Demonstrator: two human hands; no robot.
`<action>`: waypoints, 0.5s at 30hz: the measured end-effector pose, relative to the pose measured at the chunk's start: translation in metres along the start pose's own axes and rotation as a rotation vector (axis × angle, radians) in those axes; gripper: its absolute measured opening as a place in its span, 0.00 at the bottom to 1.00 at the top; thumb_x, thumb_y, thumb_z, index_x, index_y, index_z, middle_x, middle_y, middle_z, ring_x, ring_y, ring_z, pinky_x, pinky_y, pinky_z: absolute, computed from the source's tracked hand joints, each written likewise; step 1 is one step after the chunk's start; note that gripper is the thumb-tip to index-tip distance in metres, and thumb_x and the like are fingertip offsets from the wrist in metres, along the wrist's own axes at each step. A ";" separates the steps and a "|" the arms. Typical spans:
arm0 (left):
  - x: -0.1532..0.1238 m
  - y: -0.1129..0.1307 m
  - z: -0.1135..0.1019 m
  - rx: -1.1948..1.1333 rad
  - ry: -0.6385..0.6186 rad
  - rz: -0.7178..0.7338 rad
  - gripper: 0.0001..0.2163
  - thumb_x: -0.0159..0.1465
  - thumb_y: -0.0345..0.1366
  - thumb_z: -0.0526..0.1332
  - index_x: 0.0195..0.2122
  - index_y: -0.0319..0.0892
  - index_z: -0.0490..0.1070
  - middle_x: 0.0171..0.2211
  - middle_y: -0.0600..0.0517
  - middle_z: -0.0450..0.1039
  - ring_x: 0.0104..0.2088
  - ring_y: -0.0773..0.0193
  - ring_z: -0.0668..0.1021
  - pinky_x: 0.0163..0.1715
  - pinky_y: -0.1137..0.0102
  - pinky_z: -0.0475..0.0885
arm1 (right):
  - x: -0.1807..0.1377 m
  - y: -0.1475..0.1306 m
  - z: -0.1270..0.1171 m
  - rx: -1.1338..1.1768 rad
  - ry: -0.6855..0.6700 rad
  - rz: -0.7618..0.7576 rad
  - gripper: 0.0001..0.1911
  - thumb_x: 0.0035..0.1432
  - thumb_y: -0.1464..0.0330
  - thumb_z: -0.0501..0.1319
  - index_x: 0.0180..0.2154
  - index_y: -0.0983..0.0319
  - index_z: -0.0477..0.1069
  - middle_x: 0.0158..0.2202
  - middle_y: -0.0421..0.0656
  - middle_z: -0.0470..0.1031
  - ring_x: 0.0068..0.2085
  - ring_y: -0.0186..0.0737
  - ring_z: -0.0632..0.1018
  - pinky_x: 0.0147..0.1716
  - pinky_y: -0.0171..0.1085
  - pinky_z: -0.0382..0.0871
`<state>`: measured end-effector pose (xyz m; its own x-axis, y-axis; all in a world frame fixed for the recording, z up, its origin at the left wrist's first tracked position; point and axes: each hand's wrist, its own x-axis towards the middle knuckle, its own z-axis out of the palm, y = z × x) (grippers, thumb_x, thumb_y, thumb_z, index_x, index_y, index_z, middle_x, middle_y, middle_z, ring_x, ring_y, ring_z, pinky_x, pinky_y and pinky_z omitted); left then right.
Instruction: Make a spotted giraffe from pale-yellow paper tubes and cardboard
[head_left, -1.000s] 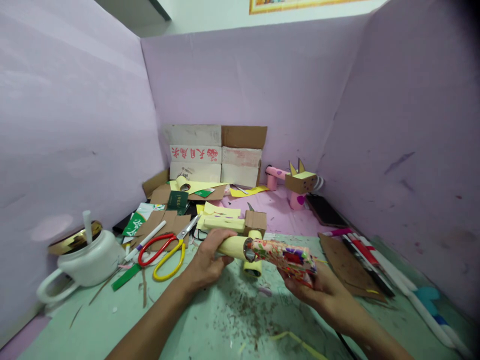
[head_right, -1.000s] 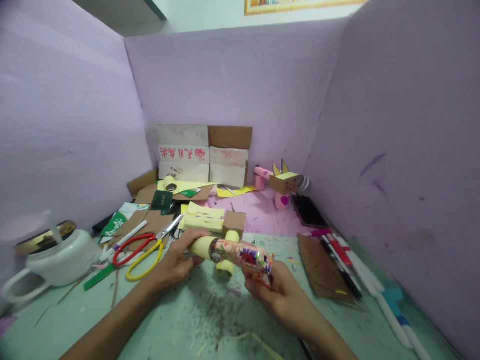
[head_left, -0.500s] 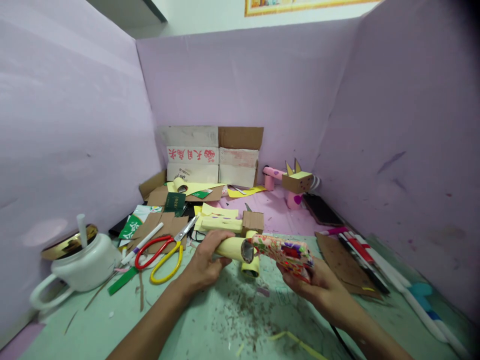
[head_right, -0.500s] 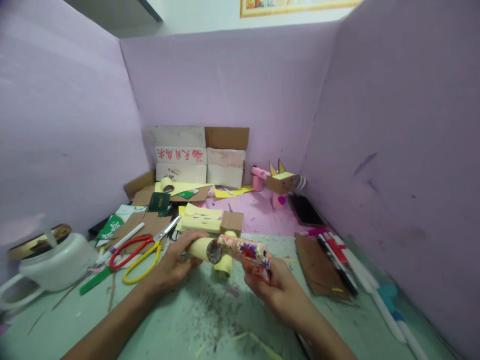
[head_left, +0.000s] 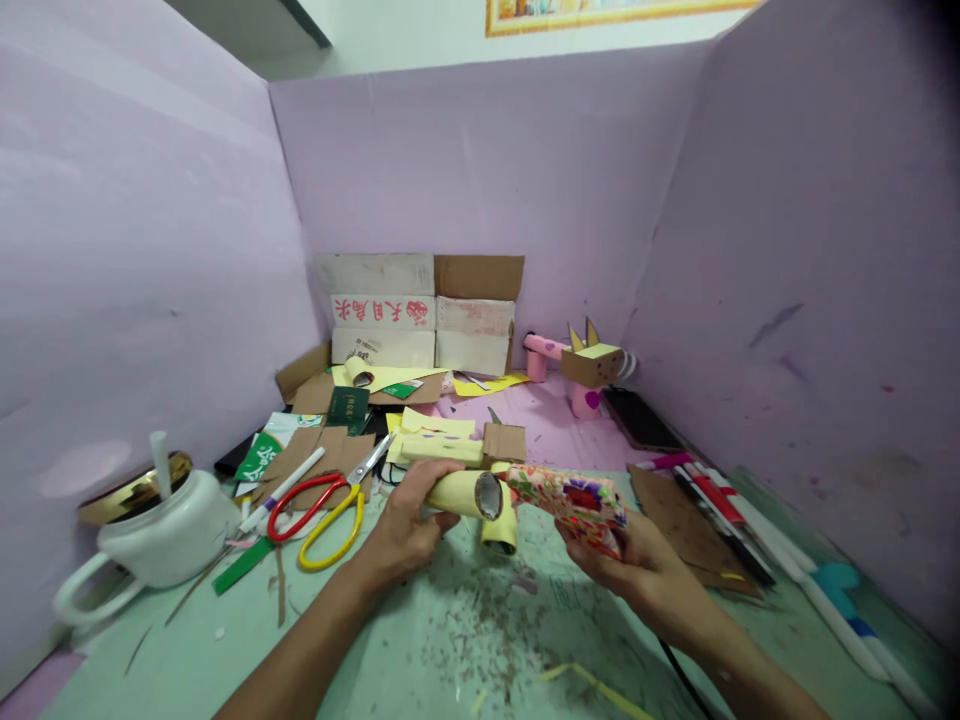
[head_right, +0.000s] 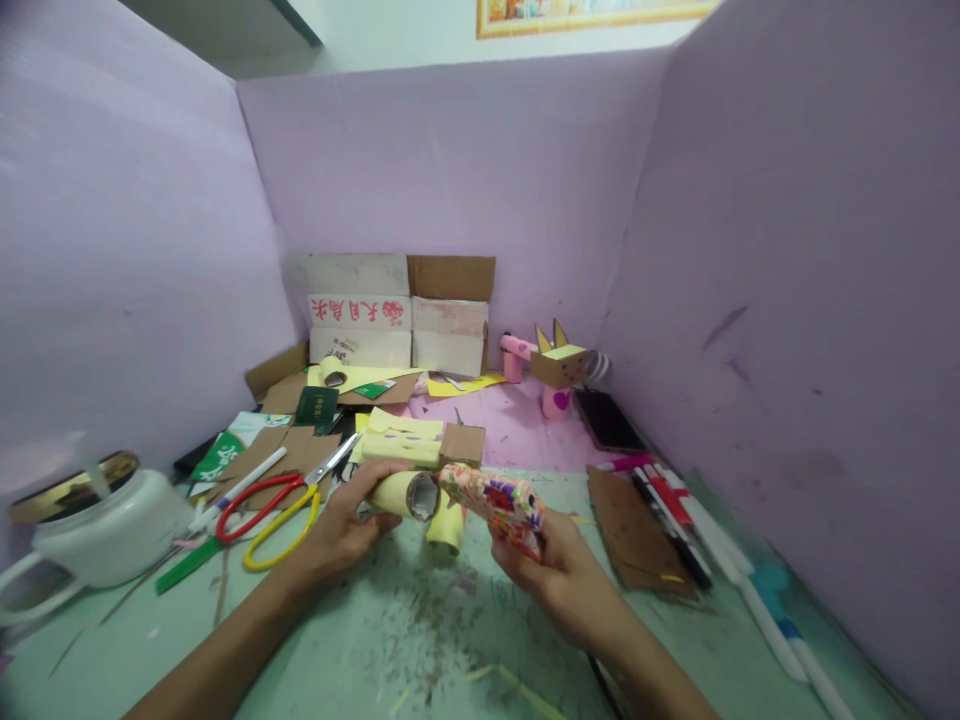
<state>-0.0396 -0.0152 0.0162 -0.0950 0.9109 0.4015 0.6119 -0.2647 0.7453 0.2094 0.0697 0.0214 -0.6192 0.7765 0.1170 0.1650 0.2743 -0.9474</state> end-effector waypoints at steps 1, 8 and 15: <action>0.000 0.000 0.000 -0.001 0.008 -0.005 0.20 0.55 0.29 0.59 0.50 0.40 0.67 0.51 0.42 0.70 0.53 0.52 0.71 0.54 0.59 0.64 | 0.000 -0.001 -0.001 -0.001 0.001 -0.006 0.13 0.49 0.58 0.62 0.27 0.62 0.68 0.22 0.38 0.63 0.25 0.36 0.64 0.24 0.35 0.59; 0.001 0.001 -0.001 -0.005 0.040 -0.004 0.20 0.53 0.27 0.59 0.48 0.41 0.68 0.49 0.44 0.73 0.51 0.51 0.73 0.53 0.58 0.66 | 0.001 -0.011 -0.003 0.029 0.001 -0.131 0.17 0.53 0.57 0.62 0.39 0.61 0.76 0.39 0.48 0.79 0.38 0.49 0.76 0.42 0.43 0.69; 0.001 0.000 -0.001 -0.003 0.040 -0.007 0.20 0.53 0.27 0.60 0.49 0.43 0.69 0.50 0.45 0.73 0.51 0.52 0.73 0.53 0.59 0.66 | 0.000 -0.007 -0.002 0.000 -0.011 -0.120 0.20 0.53 0.58 0.62 0.45 0.61 0.74 0.41 0.49 0.79 0.40 0.51 0.77 0.41 0.45 0.71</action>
<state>-0.0404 -0.0149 0.0168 -0.1308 0.8993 0.4173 0.6088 -0.2593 0.7497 0.2096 0.0683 0.0288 -0.6425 0.7319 0.2267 0.0892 0.3653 -0.9266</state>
